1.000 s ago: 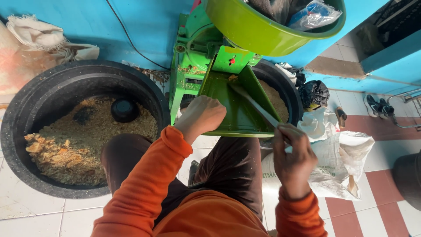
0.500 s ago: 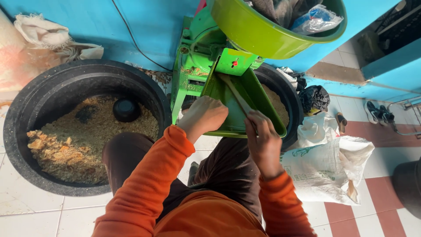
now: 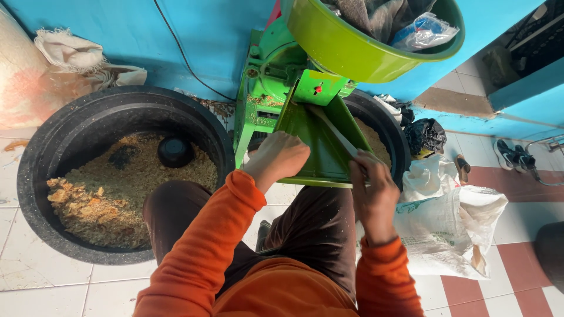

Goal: The person sits on the floor operating a green grain mill, guiding material from the discharge tray into the machine and using a scoop to move freshly ground grain from the tray into a large black basin. They stir the ground grain in the basin, pour more material into the mill, and finally scoop ground grain from a basin into a plastic bag.

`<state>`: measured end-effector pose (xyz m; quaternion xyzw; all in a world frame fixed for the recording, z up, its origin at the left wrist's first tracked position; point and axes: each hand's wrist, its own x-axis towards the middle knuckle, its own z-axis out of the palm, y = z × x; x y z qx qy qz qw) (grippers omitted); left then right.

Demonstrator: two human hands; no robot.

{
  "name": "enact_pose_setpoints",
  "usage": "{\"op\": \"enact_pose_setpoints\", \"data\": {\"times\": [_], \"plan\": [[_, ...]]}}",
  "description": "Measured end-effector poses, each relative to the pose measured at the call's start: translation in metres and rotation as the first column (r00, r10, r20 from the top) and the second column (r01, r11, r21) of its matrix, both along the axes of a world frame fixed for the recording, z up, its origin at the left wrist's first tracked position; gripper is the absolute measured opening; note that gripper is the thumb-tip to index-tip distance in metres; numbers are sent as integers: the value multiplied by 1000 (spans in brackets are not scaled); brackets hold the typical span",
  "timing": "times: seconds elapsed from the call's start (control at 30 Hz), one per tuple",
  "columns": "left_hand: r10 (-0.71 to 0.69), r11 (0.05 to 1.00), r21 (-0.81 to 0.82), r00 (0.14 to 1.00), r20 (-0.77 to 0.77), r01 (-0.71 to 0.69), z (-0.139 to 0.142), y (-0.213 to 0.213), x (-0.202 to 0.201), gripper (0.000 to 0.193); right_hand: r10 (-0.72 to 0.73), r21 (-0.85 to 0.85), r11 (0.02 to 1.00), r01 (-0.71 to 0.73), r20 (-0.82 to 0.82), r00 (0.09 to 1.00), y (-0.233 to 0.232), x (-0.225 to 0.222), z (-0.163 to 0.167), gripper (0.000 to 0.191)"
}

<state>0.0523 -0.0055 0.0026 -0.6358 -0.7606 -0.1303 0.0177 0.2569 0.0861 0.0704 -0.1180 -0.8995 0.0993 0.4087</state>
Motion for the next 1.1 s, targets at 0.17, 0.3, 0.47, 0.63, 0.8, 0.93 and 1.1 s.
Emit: {"op": "enact_pose_setpoints", "data": {"times": [0.17, 0.3, 0.47, 0.63, 0.8, 0.93, 1.1], "plan": [[-8, 988, 157, 994, 109, -9, 7, -6, 2, 10, 53, -53, 997, -58, -82, 995, -2, 8, 14, 14], [-1, 988, 153, 989, 148, -22, 11, -11, 3, 9, 14, -111, 994, -16, -24, 1000, -16, 21, 19, 16], [6, 962, 270, 994, 112, -36, 16, -19, 4, 8, 58, -60, 997, -52, 87, 995, -17, -8, 7, 16], [26, 975, 217, 994, 104, -48, 18, -18, 4, 9, 1, -11, 1000, -2, -53, 999, -14, 9, 7, 14], [26, 985, 167, 997, 74, -38, 14, -16, 4, 10, -19, -23, 1000, 19, -17, 1000, -12, 27, 15, 14], [20, 987, 158, 998, 55, -29, 14, -14, 4, 10, 26, -69, 997, -22, 45, 999, 0, -7, 8, 16], [35, 992, 117, 997, 73, -43, 15, -13, 4, 9, 28, -32, 999, -28, 9, 1000, -2, -4, 5, 15]]}}
